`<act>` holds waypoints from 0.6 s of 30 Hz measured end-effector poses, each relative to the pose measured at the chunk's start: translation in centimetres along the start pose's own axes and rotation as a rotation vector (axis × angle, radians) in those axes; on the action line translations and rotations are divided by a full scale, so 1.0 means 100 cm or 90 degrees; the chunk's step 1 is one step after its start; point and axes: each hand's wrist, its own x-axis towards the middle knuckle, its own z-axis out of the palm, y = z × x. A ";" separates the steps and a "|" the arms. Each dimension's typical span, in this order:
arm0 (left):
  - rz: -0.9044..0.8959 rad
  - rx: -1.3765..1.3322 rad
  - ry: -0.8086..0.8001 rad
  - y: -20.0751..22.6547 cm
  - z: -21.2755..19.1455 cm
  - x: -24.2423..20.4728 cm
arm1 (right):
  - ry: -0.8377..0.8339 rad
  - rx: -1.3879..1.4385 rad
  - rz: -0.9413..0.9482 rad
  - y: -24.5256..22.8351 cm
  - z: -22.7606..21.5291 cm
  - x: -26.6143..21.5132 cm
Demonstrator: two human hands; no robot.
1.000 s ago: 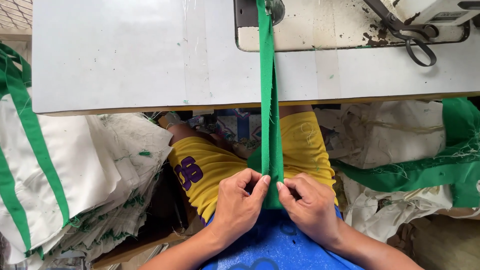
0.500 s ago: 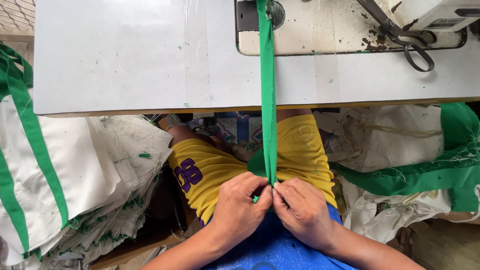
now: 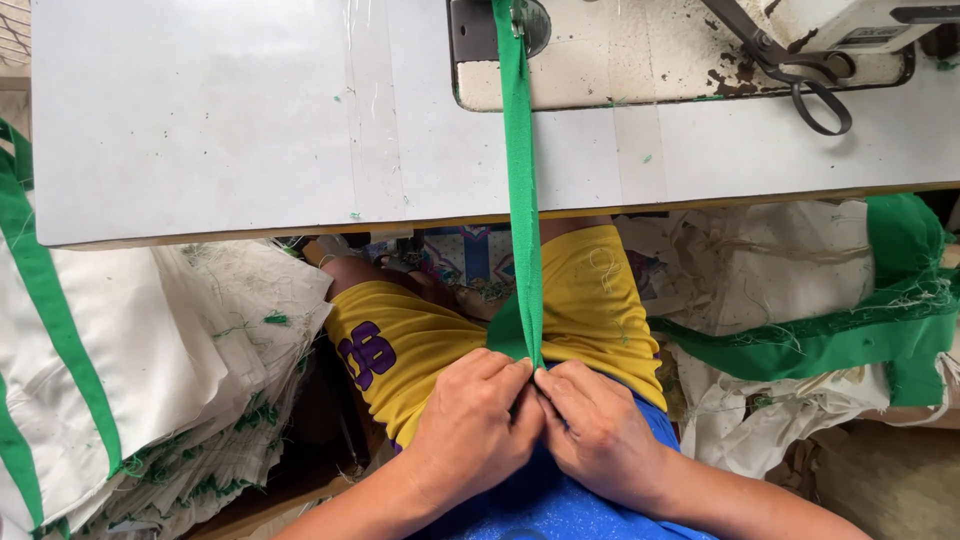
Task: Folding and guiding green fabric straps through an industrial sewing machine to create finished straps.
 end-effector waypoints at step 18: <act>0.201 0.564 -0.029 0.033 -0.019 0.003 | -0.038 -0.081 -0.320 0.029 -0.031 0.071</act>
